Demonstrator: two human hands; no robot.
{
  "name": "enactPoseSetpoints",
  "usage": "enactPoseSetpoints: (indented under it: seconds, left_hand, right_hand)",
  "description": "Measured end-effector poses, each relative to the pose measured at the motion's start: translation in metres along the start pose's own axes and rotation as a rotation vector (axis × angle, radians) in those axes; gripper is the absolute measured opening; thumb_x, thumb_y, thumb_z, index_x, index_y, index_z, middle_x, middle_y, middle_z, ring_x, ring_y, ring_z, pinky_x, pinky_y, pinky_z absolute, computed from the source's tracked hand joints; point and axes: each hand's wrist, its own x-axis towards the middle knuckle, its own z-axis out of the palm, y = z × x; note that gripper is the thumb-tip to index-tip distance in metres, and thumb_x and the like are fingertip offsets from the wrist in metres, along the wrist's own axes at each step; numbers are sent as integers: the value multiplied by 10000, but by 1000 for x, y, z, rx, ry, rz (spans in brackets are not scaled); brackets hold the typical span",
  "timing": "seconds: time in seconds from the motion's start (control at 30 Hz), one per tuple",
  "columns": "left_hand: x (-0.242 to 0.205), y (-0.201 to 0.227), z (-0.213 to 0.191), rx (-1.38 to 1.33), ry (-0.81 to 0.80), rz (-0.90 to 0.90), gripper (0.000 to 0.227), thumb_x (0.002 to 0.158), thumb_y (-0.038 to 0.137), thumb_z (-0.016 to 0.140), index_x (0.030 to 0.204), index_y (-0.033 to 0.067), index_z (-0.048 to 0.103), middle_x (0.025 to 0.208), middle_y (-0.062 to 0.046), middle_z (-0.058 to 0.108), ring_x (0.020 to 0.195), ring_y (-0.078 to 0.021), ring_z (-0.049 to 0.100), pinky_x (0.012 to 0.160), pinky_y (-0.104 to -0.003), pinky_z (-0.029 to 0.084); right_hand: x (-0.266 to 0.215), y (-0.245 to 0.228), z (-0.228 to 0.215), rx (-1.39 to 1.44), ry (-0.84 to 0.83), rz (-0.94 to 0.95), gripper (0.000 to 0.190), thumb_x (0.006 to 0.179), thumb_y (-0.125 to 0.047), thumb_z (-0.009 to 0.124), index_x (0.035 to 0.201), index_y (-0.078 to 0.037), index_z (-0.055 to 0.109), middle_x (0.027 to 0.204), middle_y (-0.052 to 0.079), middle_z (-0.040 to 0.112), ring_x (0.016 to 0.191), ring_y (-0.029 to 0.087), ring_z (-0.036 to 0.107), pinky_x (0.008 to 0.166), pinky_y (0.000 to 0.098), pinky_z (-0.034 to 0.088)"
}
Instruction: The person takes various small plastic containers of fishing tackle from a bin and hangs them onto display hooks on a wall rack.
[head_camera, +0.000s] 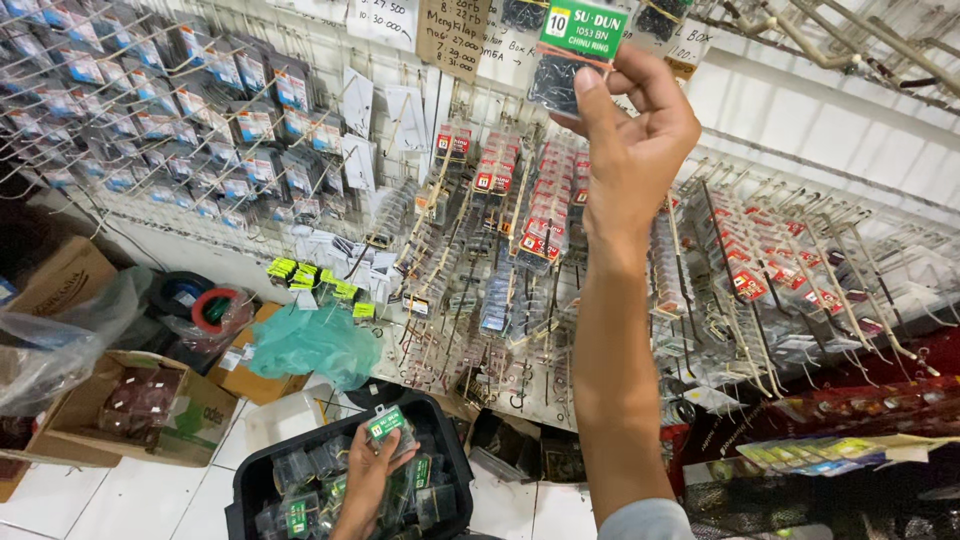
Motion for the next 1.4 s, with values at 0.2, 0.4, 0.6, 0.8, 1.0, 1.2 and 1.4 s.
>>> enactPoseSetpoints:
  seconds: [0.2,0.4,0.6,0.8,1.0,1.2,1.4]
  left_hand:
    - [-25,30,19,39,51,-60,415,976,106,606,1361,3,489,1285,-253,632,998,-493,737,985,-497,598]
    - [-39,47,29,40,55,-100,390,987,108,598,1346,3,488,1263,-268,643,1057,-466,726,1050,-481,572]
    - [-12,13,7,-3,-30,-123,555,942,84,602,1469,97,431,1491,-239,509,1152,-540,657,1038,-582,595]
    - [-14,36,16,-58,103,-230,562,970,73,590,1496,79,395,1505,-244,488,1142,-555,621,1027,-567,566]
    - [63,68,28,12,-1,-56,504,904,89,703,1383,68,549,1394,-204,649,1119,-474,667,890,-483,563]
    - [86,82,45,118,-191,289,507,834,19,755,1316,-18,603,1322,-208,716,1154,-345,670,968,-422,522]
    - [-36,208,130,742,-328,587,784,875,394,673,1533,56,414,1563,-96,512,1463,-207,450,1180,-377,359]
  right_hand:
    - [5,21,-3,-6,36,27,296,947,-203,764,1162,-22,671,895,36,533,820,138,636,685,373,747]
    - [19,43,-8,-9,35,40,225,947,-175,739,1113,-37,677,899,18,501,827,138,597,716,364,751]
    - [37,85,-15,-48,-17,12,193,989,-125,692,1140,-15,645,963,112,655,846,225,723,646,334,746]
    - [60,109,-17,-78,-44,-87,204,1018,43,643,1208,19,572,981,142,607,824,266,743,650,307,772]
    - [62,107,-33,-374,23,-218,181,945,-194,724,1090,-135,634,886,-21,624,855,103,599,760,261,505]
    - [11,93,-51,-165,-106,200,449,1035,-210,606,1382,-41,378,1226,226,540,915,317,732,823,462,650]
    - [-38,10,-50,-290,-457,69,207,1019,-200,631,1159,-53,592,1091,65,591,884,149,646,763,280,518]
